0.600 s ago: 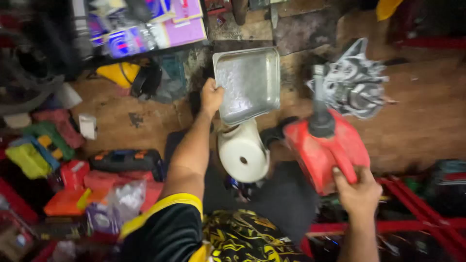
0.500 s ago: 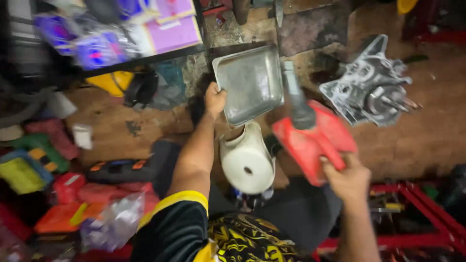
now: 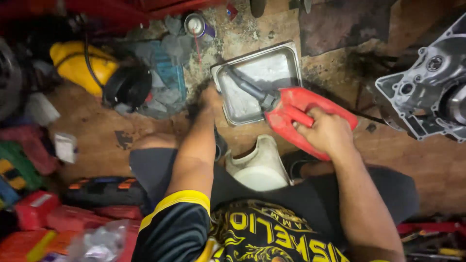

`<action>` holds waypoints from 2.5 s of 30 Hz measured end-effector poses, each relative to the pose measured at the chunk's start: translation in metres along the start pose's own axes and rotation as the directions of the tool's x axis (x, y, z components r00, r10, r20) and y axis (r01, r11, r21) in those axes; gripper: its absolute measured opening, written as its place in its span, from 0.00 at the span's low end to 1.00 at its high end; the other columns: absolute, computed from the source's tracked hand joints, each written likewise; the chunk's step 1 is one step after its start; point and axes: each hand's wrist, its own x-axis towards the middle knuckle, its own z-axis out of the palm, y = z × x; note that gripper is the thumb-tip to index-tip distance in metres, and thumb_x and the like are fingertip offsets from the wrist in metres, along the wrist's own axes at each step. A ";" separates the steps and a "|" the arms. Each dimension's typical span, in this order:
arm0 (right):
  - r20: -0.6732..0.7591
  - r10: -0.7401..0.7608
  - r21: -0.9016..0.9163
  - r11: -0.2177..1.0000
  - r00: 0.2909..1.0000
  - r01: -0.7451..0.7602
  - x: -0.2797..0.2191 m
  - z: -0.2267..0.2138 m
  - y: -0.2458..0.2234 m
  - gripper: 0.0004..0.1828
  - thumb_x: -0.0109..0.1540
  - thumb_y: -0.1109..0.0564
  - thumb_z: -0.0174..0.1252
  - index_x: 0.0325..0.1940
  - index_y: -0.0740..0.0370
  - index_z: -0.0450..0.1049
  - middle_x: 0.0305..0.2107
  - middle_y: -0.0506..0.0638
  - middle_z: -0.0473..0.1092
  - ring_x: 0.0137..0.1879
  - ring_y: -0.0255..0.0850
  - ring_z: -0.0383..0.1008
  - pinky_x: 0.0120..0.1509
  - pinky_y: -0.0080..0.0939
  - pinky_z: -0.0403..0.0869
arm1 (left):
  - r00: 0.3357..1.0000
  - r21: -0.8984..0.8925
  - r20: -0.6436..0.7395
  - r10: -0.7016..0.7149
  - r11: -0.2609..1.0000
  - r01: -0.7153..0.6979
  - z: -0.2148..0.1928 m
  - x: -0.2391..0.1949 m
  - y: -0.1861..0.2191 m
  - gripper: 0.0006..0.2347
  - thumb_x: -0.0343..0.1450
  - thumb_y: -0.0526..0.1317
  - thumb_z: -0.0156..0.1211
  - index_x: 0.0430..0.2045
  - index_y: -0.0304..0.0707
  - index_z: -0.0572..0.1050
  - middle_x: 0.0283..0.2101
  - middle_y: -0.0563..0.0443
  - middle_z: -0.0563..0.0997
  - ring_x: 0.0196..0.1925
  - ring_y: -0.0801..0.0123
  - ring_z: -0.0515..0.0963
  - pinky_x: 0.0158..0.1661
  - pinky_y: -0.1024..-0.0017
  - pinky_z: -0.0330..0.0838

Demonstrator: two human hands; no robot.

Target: Cleaning motorcycle engine parts using a brush and cleaning fluid in a metal tray

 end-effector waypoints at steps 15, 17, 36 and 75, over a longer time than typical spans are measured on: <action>-0.603 -0.343 -0.173 0.938 0.720 0.301 -0.059 0.017 0.018 0.22 0.55 0.28 0.64 0.43 0.39 0.81 0.24 0.55 0.77 0.39 0.56 0.82 0.44 0.57 0.77 | -0.024 0.748 -0.111 0.994 0.068 -0.660 -0.189 -0.125 0.124 0.02 0.61 0.43 0.60 0.18 0.57 0.78 0.16 0.56 0.79 0.20 0.64 0.81 0.20 0.53 0.73; -0.704 -0.427 -0.275 0.901 0.567 0.336 -0.076 0.017 0.016 0.22 0.55 0.27 0.65 0.38 0.42 0.79 0.22 0.52 0.76 0.36 0.53 0.81 0.42 0.54 0.78 | 0.179 0.720 0.042 0.983 0.094 -0.688 -0.212 -0.136 0.135 0.05 0.60 0.48 0.63 0.21 0.56 0.81 0.20 0.54 0.82 0.26 0.60 0.84 0.25 0.53 0.76; -0.714 -0.462 -0.325 0.884 0.525 0.336 -0.078 0.049 0.052 0.24 0.50 0.30 0.66 0.41 0.44 0.80 0.19 0.47 0.76 0.31 0.48 0.81 0.40 0.51 0.76 | 0.491 0.546 0.353 0.797 0.251 -0.799 -0.163 -0.167 0.161 0.09 0.66 0.46 0.60 0.32 0.48 0.85 0.31 0.47 0.87 0.40 0.51 0.88 0.39 0.52 0.80; 0.065 0.123 -0.680 0.732 0.990 -0.046 -0.040 -0.013 -0.130 0.25 0.70 0.35 0.41 0.62 0.48 0.71 0.46 0.72 0.77 0.53 0.74 0.77 0.53 0.71 0.74 | 0.964 -0.748 -0.258 0.059 0.620 -0.238 0.139 -0.095 0.169 0.36 0.55 0.41 0.65 0.62 0.37 0.67 0.63 0.36 0.73 0.72 0.42 0.65 0.79 0.56 0.45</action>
